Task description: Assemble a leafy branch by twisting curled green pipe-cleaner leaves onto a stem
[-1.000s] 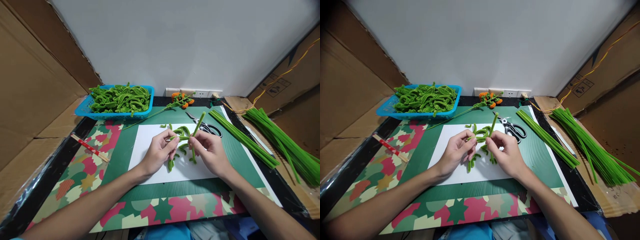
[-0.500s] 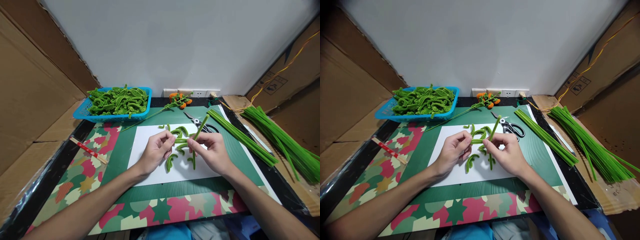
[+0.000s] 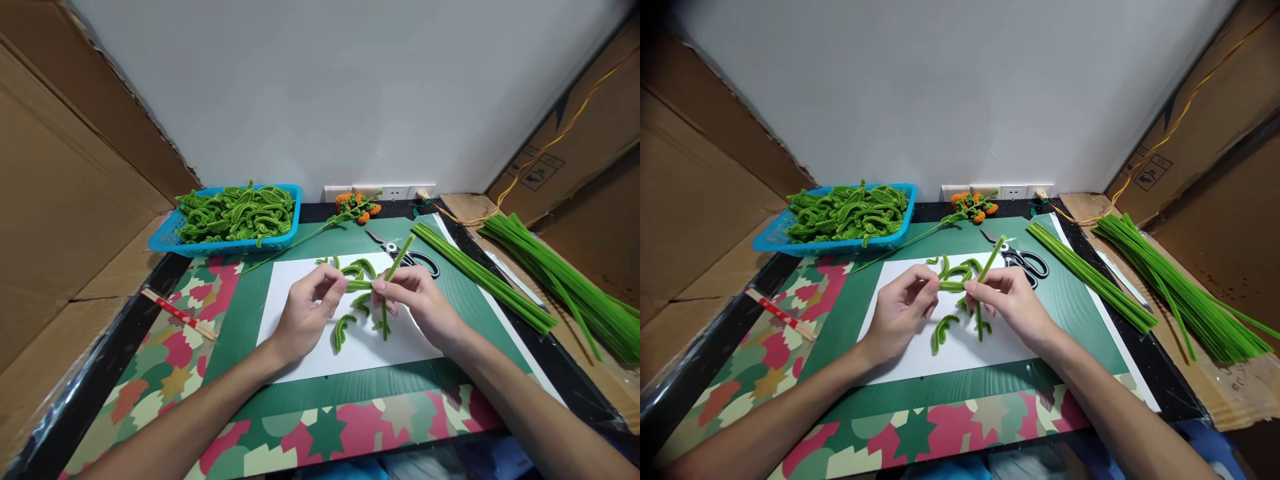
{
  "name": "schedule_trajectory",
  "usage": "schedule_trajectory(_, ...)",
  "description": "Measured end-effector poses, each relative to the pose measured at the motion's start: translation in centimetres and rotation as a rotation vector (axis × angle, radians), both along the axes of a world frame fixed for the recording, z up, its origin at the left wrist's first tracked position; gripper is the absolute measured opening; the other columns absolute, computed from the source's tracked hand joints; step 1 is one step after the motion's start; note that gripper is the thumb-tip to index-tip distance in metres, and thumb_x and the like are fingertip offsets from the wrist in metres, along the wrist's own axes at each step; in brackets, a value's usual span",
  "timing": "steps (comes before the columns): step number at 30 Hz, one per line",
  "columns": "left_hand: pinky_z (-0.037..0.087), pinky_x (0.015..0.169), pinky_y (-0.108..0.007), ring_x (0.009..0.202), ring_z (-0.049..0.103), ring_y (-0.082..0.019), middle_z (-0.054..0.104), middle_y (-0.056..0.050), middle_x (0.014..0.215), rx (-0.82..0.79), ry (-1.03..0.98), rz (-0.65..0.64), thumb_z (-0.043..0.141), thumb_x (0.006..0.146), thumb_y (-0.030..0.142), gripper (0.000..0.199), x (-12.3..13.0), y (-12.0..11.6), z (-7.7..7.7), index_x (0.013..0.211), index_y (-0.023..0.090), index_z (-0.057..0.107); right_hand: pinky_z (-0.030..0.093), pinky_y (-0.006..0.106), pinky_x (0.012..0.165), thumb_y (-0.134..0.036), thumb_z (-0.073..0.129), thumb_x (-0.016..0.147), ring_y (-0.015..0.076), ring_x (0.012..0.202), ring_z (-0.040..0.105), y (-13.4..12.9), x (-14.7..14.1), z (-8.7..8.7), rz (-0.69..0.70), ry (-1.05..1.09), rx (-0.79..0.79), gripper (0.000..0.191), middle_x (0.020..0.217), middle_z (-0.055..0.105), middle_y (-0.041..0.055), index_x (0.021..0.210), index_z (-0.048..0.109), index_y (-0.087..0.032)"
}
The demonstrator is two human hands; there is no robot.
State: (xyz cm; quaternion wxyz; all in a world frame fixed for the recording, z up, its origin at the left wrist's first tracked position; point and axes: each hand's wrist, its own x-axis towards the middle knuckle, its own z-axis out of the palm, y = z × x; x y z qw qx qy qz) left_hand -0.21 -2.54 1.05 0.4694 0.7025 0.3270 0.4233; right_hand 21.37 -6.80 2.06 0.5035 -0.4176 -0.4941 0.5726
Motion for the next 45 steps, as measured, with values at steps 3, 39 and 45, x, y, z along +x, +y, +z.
schedule_trajectory(3, 0.035, 0.051, -0.022, 0.054, 0.046, -0.009, 0.051, 0.006, 0.07, -0.166, -0.079, -0.017, 0.064, 0.107, 0.049, 0.031, 0.1, 0.0, -0.1, 0.097, 0.02, 0.062, 0.039, 0.026, 0.053, -0.046, 0.089, 0.085, 0.01, 0.057, 0.048, 0.1, 0.1, -0.2, -0.082, -0.05, 0.071, 0.032, 0.069, 0.067, 0.0007, 0.077, 0.08, -0.017)
schedule_trajectory(39, 0.043, 0.056, -0.025, 0.061, 0.056, -0.012, 0.056, 0.001, 0.077, -0.153, 0.053, -0.103, 0.072, 0.102, 0.044, 0.038, 0.4, -0.4, 0.2, 0.075, 0.017, 0.068, 0.033, 0.025, 0.053, -0.054, 0.067, 0.104, 0.0108, 0.052, 0.045, -0.9, -1.2, -0.9, 0.077, -0.576, 0.242, 0.053, 0.056, 0.06, -0.0016, 0.066, 0.068, -0.018)
schedule_trajectory(45, 0.039, 0.049, -0.022, 0.055, 0.052, -0.009, 0.06, 0.0, 0.076, -0.186, 0.075, -0.126, 0.066, 0.105, 0.05, 0.046, 0.1, -0.5, 0.3, 0.075, 0.016, 0.067, 0.045, 0.024, 0.05, -0.057, 0.083, 0.091, 0.0123, 0.049, 0.057, -1.0, -0.8, -0.2, 0.062, -0.184, 0.043, 0.045, 0.058, 0.065, -0.0013, 0.073, 0.067, -0.018)
